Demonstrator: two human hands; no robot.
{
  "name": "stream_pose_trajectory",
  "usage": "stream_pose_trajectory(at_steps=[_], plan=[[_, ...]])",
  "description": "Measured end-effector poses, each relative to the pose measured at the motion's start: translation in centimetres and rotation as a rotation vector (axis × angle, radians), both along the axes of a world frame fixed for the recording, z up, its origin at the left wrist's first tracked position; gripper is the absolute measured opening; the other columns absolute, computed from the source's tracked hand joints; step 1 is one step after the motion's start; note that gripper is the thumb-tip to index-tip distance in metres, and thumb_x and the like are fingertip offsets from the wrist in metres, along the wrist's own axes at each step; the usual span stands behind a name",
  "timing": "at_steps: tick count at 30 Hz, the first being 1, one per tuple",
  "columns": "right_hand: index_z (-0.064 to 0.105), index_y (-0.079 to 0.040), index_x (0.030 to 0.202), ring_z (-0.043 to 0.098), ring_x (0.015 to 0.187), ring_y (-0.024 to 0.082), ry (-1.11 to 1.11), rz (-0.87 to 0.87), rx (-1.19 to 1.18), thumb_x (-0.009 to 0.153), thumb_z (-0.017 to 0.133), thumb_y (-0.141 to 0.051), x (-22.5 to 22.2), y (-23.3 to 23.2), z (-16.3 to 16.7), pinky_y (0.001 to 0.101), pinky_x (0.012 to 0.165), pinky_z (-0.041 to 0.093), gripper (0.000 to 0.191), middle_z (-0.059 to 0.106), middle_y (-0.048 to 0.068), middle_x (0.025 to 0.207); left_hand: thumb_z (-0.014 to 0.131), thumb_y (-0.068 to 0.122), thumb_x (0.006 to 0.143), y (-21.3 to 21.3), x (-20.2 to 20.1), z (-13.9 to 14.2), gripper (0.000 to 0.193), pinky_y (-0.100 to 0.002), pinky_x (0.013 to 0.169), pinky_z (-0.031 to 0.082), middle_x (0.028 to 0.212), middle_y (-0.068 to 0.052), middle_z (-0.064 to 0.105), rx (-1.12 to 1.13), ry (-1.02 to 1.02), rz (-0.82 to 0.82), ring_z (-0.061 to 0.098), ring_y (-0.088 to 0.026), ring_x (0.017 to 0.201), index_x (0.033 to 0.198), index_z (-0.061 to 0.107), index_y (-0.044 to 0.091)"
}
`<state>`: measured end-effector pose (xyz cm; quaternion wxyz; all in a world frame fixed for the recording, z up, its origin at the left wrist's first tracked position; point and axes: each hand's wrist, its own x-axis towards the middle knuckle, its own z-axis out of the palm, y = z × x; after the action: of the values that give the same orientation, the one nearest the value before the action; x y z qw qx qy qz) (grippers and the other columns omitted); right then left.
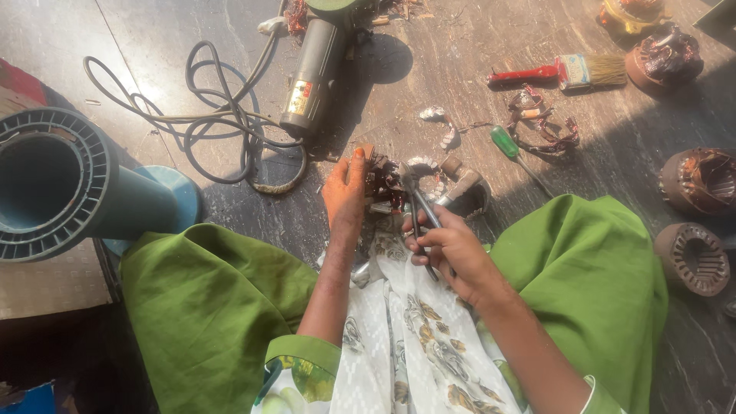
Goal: The person uses pliers to pull and remove copper windings from a motor stator core. They repeatedly grip and extract wire loops, rotating the stator as needed to access different sections.
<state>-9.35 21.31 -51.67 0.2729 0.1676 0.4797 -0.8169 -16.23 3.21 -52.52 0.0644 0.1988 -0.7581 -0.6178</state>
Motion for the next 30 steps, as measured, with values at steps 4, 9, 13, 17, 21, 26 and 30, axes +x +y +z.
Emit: stream_pose_trajectory(at_steps=[4,9,13,17,21,26,30], plan=[[0.049,-0.006,0.103,0.050,0.069,0.013,-0.056,0.050,0.100,0.082,0.049,0.009,-0.9,1.4,-1.6,0.0274,0.051,0.039,0.026,0.057,0.007,0.095,0.055,0.053,0.097,0.0,0.2,0.1,0.047,-0.031,0.073,0.055,0.088,-0.004,0.074,0.122,0.032,-0.012,0.068,-0.011,0.079,0.105,0.074,0.011],[0.049,-0.007,0.102,0.044,0.066,0.012,-0.114,-0.053,0.163,0.087,0.050,0.005,-2.1,1.7,-3.0,0.0278,0.049,0.033,0.020,0.052,0.004,0.088,0.056,0.050,0.102,-0.1,0.1,0.1,0.048,-0.027,0.071,0.053,0.083,-0.003,0.070,0.104,0.032,-0.041,0.063,-0.008,0.076,0.099,0.076,0.006],[0.052,-0.007,0.106,0.050,0.072,0.014,-0.007,-0.120,0.187,0.091,0.053,0.002,-1.4,1.3,-2.6,0.0292,0.056,0.040,0.018,0.054,0.006,0.089,0.057,0.046,0.102,0.0,0.0,-0.1,0.043,-0.028,0.072,0.054,0.087,0.001,0.069,0.316,0.063,-0.065,0.063,-0.007,0.078,0.104,0.073,0.006],[0.059,-0.004,0.113,0.061,0.090,0.015,0.201,0.066,0.191,0.090,0.053,0.001,-1.1,0.5,-0.7,0.0295,0.078,0.053,0.025,0.064,0.008,0.108,0.057,0.044,0.106,0.0,-0.1,0.1,0.042,-0.029,0.066,0.050,0.081,0.000,0.062,0.413,0.099,-0.127,0.058,-0.009,0.073,0.102,0.070,0.004],[0.060,-0.004,0.114,0.064,0.105,0.017,0.089,0.176,0.105,0.092,0.052,-0.005,0.0,-0.9,-0.6,0.0328,0.088,0.053,0.024,0.067,0.007,0.123,0.054,0.045,0.103,0.0,-0.2,0.7,0.040,-0.024,0.073,0.052,0.087,0.004,0.067,0.289,0.159,-0.134,0.061,-0.005,0.080,0.111,0.070,0.010],[0.062,-0.005,0.115,0.057,0.111,0.017,0.164,0.210,0.205,0.095,0.054,-0.011,0.9,-1.4,-2.7,0.0326,0.095,0.046,0.023,0.063,0.005,0.120,0.050,0.047,0.102,0.1,-0.3,1.3,0.044,-0.027,0.067,0.052,0.082,0.003,0.065,0.292,0.048,-0.134,0.060,-0.007,0.076,0.105,0.070,0.008],[0.062,-0.004,0.115,0.055,0.115,0.015,0.276,0.250,0.345,0.095,0.053,-0.014,0.3,-1.1,-3.4,0.0293,0.103,0.039,0.024,0.063,0.005,0.118,0.050,0.047,0.108,0.2,-0.3,1.5,0.048,-0.028,0.070,0.047,0.081,0.001,0.060,0.144,0.122,-0.129,0.053,-0.009,0.078,0.100,0.068,0.003]])
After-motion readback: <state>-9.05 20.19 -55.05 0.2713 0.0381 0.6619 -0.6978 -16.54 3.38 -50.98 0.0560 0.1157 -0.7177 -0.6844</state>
